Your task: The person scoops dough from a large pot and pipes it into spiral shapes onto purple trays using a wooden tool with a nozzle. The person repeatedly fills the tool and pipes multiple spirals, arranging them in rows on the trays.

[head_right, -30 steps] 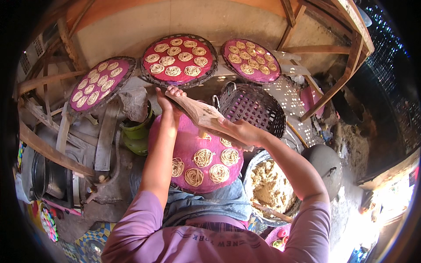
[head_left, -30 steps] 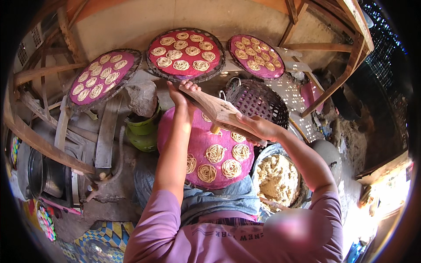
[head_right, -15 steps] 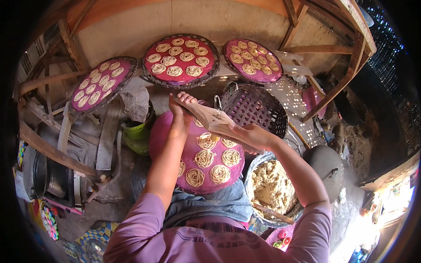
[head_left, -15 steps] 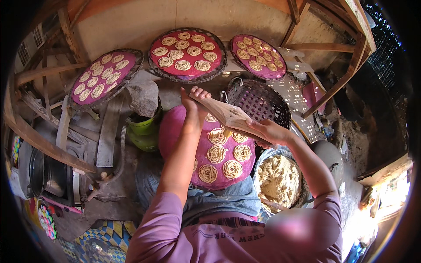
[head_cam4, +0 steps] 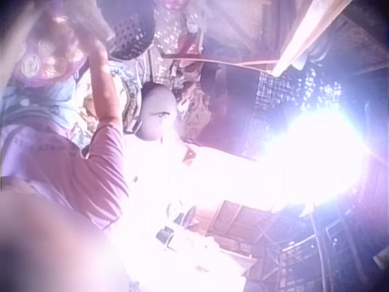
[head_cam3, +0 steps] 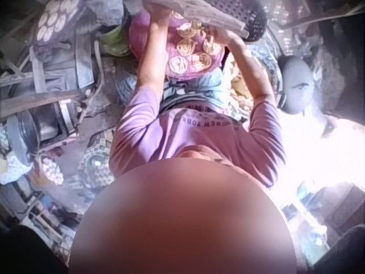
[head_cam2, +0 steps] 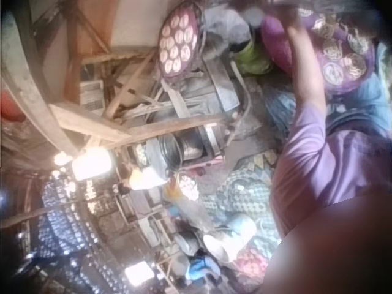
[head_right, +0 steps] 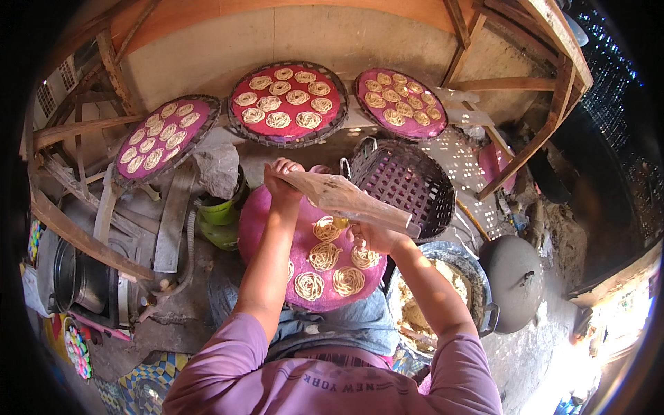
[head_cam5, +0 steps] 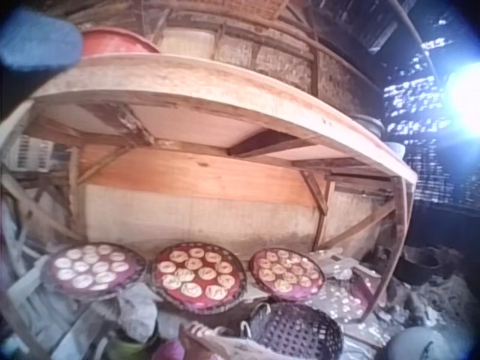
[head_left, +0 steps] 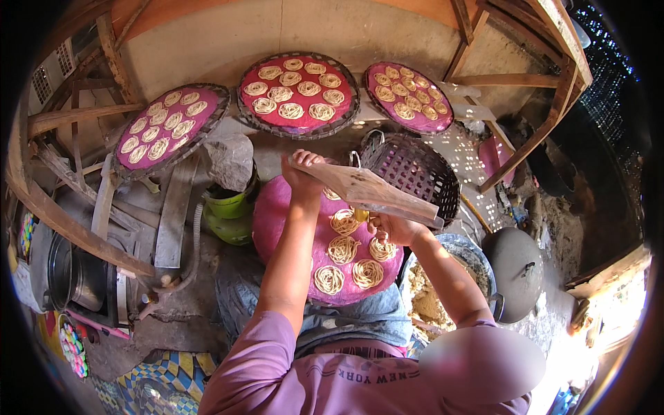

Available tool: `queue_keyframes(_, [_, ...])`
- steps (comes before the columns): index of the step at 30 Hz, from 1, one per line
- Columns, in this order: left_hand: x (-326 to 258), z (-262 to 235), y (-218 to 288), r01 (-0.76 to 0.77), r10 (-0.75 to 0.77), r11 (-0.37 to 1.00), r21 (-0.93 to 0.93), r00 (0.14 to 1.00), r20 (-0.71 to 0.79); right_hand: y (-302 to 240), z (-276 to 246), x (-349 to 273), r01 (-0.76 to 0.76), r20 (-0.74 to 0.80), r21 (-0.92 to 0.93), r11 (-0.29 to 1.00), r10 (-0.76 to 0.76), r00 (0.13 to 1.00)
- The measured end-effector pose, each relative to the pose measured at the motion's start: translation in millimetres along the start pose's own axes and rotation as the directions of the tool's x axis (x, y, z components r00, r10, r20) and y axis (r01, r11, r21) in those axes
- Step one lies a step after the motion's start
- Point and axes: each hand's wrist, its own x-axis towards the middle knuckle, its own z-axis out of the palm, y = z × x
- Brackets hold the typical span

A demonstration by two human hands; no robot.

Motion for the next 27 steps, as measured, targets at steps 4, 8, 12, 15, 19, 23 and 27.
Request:
queue_keyframes(4, [-1, 8, 12, -0.113, 0.118, 0.992, 0.055, 0.988, -0.102, -6, 1, 6, -0.081, -0.101, 0.031, 0.996, 0.084, 0.991])
queue_keyframes(8, [13, 36, 29, -0.105, 0.106, 0.994, 0.017, 0.990, -0.090, -16, 13, 18, -0.210, -0.212, -0.288, 0.934, 0.152, 0.965])
queue_keyframes(12, [30, 81, 38, 0.017, -0.018, 1.000, 0.020, 0.998, 0.057, -53, 42, 10, -0.223, -0.180, -0.422, 0.878, 0.160, 0.971])
queue_keyframes(15, [25, 121, 47, 0.006, -0.026, 0.979, 0.203, 0.995, 0.097, -91, 68, -7, -0.189, -0.056, -0.418, 0.889, 0.183, 0.982])
queue_keyframes(19, [-2, 141, 48, -0.081, 0.174, 0.858, 0.507, 0.975, -0.140, -98, 93, -19, -0.167, -0.063, -0.696, 0.699, 0.173, 0.983])
queue_keyframes(23, [-34, 125, 51, -0.052, 0.307, 0.859, 0.509, 0.848, -0.432, -71, 107, -10, -0.379, -0.312, -0.776, 0.505, 0.214, 0.925])
queue_keyframes(27, [-45, 115, 64, -0.100, 0.303, 0.876, 0.472, 0.876, -0.375, -64, 121, -7, -0.251, -0.275, -0.856, 0.451, 0.013, 0.961])
